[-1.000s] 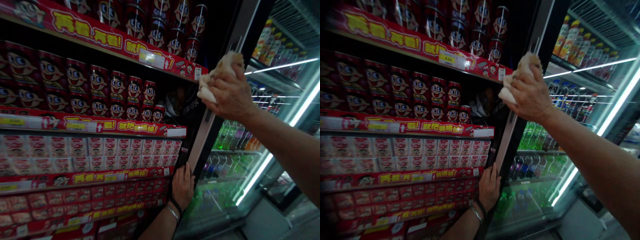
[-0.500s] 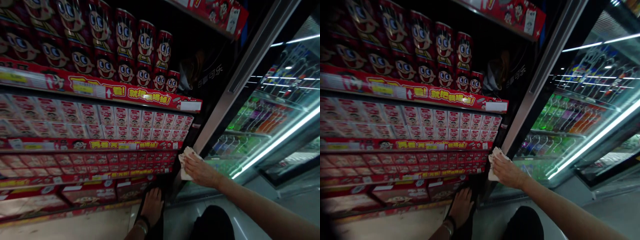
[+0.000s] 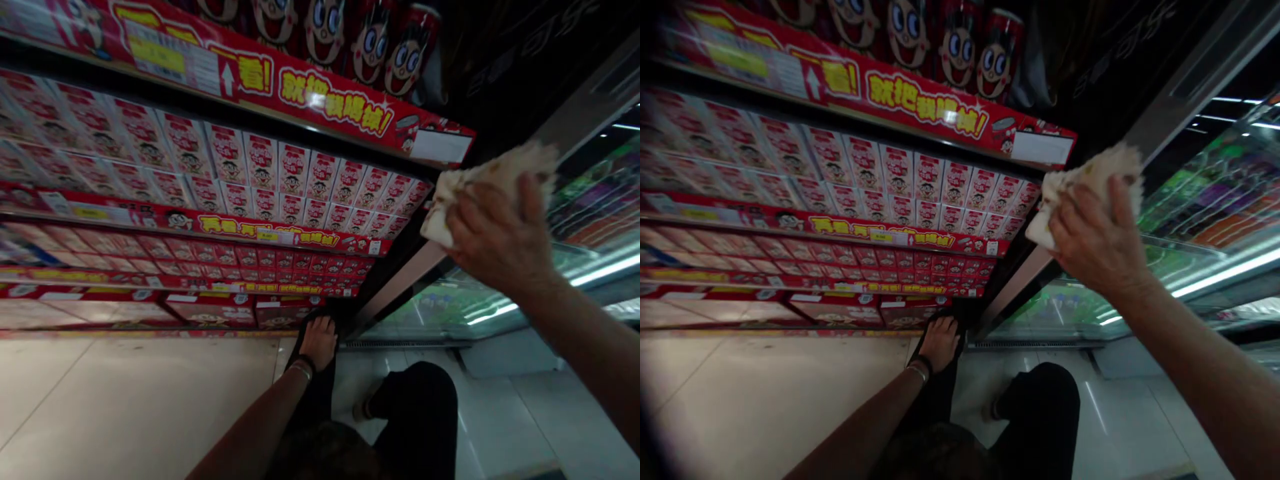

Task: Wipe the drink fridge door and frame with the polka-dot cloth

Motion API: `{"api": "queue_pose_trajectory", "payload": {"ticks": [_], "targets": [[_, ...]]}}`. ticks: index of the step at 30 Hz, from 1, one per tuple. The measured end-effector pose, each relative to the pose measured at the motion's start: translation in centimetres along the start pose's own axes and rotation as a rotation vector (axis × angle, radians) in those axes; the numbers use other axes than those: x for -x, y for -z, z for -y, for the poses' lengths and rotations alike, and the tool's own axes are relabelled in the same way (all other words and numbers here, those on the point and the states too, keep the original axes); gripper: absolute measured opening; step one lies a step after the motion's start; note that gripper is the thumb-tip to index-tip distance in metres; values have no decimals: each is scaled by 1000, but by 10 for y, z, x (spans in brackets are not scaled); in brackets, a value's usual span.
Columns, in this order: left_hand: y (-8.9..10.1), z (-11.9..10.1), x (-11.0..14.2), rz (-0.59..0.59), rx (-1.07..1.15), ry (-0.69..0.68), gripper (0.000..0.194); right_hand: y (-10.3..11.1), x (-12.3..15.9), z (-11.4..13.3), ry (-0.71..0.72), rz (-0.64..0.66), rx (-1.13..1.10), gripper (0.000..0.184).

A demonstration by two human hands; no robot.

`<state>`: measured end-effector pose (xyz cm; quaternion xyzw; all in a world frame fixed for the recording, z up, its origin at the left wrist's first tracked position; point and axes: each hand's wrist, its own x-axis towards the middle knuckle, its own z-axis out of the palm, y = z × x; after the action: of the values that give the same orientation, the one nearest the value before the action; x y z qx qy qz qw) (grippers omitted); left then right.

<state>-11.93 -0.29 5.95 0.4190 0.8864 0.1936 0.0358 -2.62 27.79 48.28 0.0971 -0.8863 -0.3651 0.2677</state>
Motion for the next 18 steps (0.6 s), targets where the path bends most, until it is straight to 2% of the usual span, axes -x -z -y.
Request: {"api": "queue_pose_trajectory", "payload": {"ticks": [2,4,8,13,16,18], "targets": [[1,0,0,-1,5,-4,39,-45,31,57,146,63,-52,37],[1,1,1,0,8,-4,40,-91,65,121,216,144,-191,39],[1,3,2,-4,6,15,38,-164,115,239,131,440,-492,48],[3,6,2,3,8,41,35,-223,131,355,89,654,-644,48],[5,9,1,13,16,58,35,-246,135,406,44,767,-701,55],[6,11,-1,20,24,71,35,-257,137,430,25,829,-732,58]]}}
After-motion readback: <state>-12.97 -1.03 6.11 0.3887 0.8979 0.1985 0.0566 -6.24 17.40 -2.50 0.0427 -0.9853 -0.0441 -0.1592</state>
